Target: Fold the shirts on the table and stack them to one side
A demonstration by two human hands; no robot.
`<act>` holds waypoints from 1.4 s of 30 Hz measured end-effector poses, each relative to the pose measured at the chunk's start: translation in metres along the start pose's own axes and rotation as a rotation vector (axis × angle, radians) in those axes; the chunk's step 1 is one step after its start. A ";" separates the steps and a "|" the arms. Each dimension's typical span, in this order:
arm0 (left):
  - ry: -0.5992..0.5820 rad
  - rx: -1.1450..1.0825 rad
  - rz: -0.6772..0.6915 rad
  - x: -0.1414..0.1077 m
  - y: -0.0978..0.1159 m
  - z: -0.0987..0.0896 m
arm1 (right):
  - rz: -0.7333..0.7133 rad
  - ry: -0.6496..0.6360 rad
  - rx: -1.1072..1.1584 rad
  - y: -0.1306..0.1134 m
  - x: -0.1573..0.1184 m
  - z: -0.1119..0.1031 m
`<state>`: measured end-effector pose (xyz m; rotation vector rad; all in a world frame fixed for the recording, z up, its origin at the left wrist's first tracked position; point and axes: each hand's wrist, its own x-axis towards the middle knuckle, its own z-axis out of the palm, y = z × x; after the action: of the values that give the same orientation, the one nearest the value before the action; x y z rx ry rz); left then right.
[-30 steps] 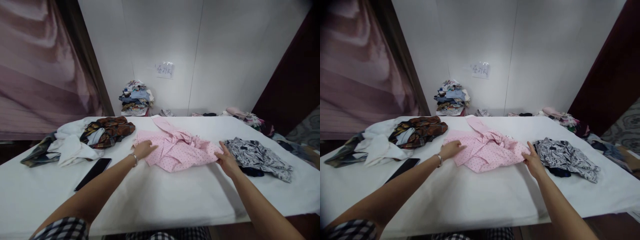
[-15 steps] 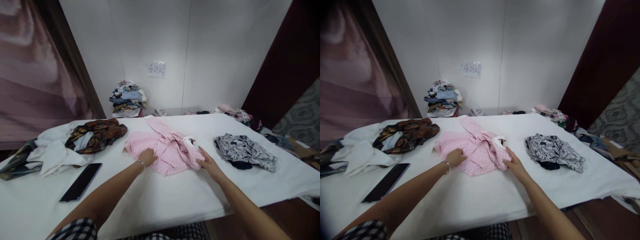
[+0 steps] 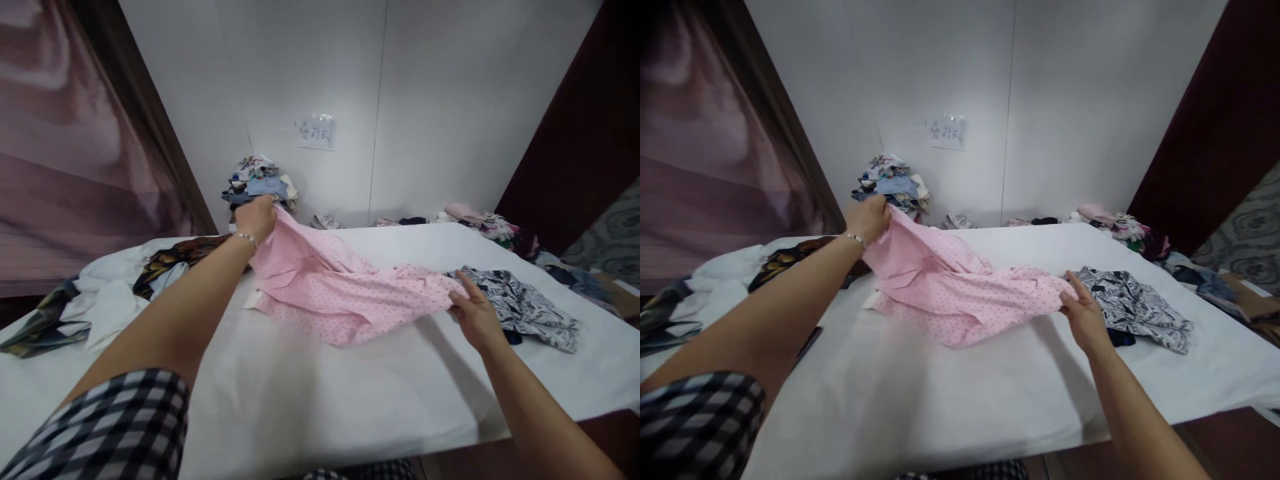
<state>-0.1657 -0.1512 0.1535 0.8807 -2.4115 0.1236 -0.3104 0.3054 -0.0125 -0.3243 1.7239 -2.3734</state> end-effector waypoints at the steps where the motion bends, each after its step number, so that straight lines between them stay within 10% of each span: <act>1: 0.028 -0.008 -0.031 0.017 -0.002 -0.004 | 0.033 0.018 0.007 0.001 0.002 -0.004; 6: -0.137 -0.173 -0.038 0.032 -0.006 0.029 | 0.164 0.070 0.041 0.028 0.000 -0.020; 11: -0.293 -0.244 0.096 -0.054 -0.011 0.078 | 0.178 0.040 0.033 0.045 -0.021 -0.025; 16: -0.475 -0.105 0.180 -0.149 -0.048 0.089 | 0.219 0.014 -0.077 0.045 -0.038 -0.022; 23: -0.569 0.033 -0.179 -0.175 -0.069 0.104 | 0.204 -0.045 -0.141 0.038 -0.023 0.006; 27: -0.563 0.001 -0.206 -0.164 -0.060 0.088 | 0.067 0.010 -0.046 0.008 0.005 0.014; 33: -0.346 -0.070 -0.261 -0.189 -0.084 0.002 | 0.015 0.112 0.021 -0.007 0.009 -0.023; 36: -0.538 -0.006 -0.227 -0.221 -0.102 -0.015 | 0.249 0.045 -0.116 0.015 -0.015 -0.037; 42: -0.817 -0.042 -0.220 -0.262 -0.113 0.007 | 0.386 0.099 -0.170 0.036 -0.037 -0.044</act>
<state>0.0641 -0.0930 -0.0046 1.3599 -2.9926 -0.4548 -0.2870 0.3448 -0.0620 0.0996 1.8397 -2.0030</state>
